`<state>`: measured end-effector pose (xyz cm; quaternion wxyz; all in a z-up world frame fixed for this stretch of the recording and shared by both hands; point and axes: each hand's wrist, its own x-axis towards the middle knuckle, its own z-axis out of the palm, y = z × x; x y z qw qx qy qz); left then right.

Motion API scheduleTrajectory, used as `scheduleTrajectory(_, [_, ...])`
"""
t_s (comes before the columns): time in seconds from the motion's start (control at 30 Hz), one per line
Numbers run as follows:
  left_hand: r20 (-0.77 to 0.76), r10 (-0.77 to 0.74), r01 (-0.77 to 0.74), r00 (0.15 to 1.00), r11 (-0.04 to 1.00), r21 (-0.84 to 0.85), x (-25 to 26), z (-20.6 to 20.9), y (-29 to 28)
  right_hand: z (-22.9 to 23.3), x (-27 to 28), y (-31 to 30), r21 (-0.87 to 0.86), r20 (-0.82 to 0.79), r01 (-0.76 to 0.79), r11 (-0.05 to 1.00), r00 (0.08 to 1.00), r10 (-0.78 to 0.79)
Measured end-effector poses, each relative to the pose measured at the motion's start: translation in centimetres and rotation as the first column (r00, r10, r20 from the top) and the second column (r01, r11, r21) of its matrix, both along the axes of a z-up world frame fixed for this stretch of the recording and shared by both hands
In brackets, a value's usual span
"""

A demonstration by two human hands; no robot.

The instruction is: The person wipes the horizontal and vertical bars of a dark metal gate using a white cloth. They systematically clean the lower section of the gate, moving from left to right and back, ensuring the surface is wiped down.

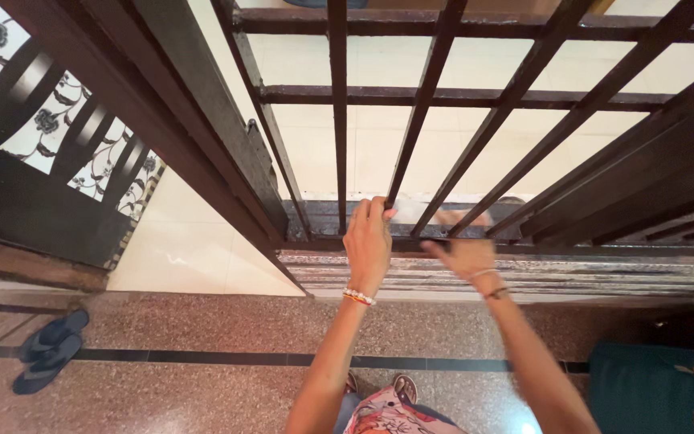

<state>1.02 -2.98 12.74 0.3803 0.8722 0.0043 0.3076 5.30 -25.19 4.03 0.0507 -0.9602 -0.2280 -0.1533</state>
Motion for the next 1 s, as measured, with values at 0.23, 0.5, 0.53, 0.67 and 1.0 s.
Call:
scheduleTrajectory(0.23, [-0.014, -0.017, 0.016, 1.0, 1.0, -0.014, 0.1, -0.2, 0.0, -1.2, 0.0, 2.5, 0.132, -0.151, 0.146, 0.981, 0.98, -0.126])
scheduleTrajectory(0.5, [-0.087, -0.003, 0.019, 0.996, 0.983, 0.183, 0.3, -0.4, 1.0, -1.4, -0.2, 23.2, 0.377, -0.272, -0.128, 0.917, 0.931, 0.242])
scheduleTrajectory(0.53, [-0.078, -0.004, 0.019, 0.997, 0.98, 0.2, 0.2, -0.4, 1.1, -1.1, 0.3, 24.5, 0.105, -0.133, -0.189, 0.976, 0.97, 0.202])
scheduleTrajectory(0.67, [-0.08, 0.027, -0.009, 0.996, 0.976, 0.219, 0.2, -0.4, 1.0, -0.7, 0.4, 22.3, 0.101, -0.032, -0.254, 0.962, 0.966, 0.258])
scheduleTrajectory(1.0, [-0.095, -0.002, 0.013, 0.995, 0.994, 0.108, 0.5, -2.1, 0.5, 0.0, -1.8, -1.4, 0.062, 0.077, 0.011, 0.998, 0.997, -0.015])
